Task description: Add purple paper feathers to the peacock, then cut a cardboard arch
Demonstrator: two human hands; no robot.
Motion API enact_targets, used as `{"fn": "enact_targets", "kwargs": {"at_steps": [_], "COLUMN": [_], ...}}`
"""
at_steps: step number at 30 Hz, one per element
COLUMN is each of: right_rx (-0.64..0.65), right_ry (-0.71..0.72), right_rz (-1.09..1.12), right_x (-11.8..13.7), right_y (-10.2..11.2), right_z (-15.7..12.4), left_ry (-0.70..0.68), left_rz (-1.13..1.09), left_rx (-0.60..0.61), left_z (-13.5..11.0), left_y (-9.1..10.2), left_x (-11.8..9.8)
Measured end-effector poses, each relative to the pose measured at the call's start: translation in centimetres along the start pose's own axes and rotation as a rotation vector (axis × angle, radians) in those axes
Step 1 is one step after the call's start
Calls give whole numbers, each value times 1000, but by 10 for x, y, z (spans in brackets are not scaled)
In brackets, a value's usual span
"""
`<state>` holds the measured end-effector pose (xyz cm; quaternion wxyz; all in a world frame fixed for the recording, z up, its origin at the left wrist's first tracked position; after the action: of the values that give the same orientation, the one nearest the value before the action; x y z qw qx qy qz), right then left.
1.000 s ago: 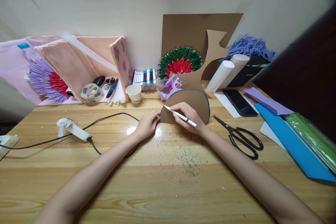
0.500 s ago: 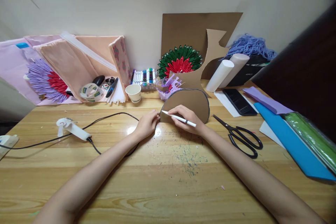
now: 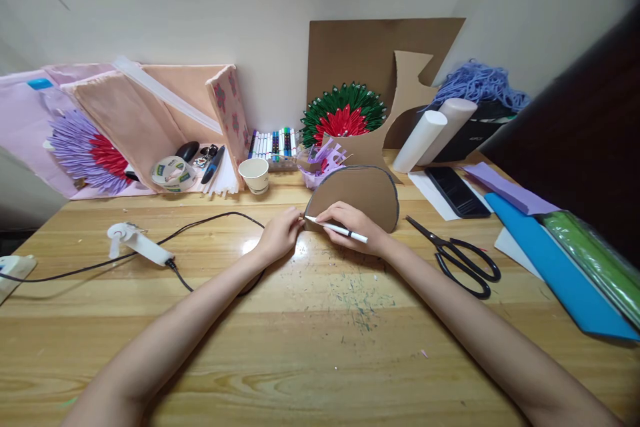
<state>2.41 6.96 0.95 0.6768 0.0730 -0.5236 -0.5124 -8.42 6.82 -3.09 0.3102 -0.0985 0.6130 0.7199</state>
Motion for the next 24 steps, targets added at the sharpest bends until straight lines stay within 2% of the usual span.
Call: {"fn": "enact_targets", "kwargs": {"at_steps": [13,24], "right_rx": [121,110], "right_ry": [-65,-142], "right_rz": [0,-6], "right_x": [-1,-5], "right_y": [-8,-4], "right_z": [-1,0], "left_ry": [14,41], "left_rz": [-13,-57], "left_rx": [0,3], "left_z": [0,0], "left_y": [1,0], "left_x": [1,3]}}
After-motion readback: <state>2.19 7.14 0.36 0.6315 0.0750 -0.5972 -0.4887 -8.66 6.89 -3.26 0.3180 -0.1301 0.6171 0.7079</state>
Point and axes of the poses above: each hand's wrist, its own z-axis towards the middle knuckle, its own y-axis out of the back of the hand, x = y × z, the point moved 10 cm from there along z, towards the middle knuckle, and after that the axes turned 8 degrees about z, right-handed, at the moved point
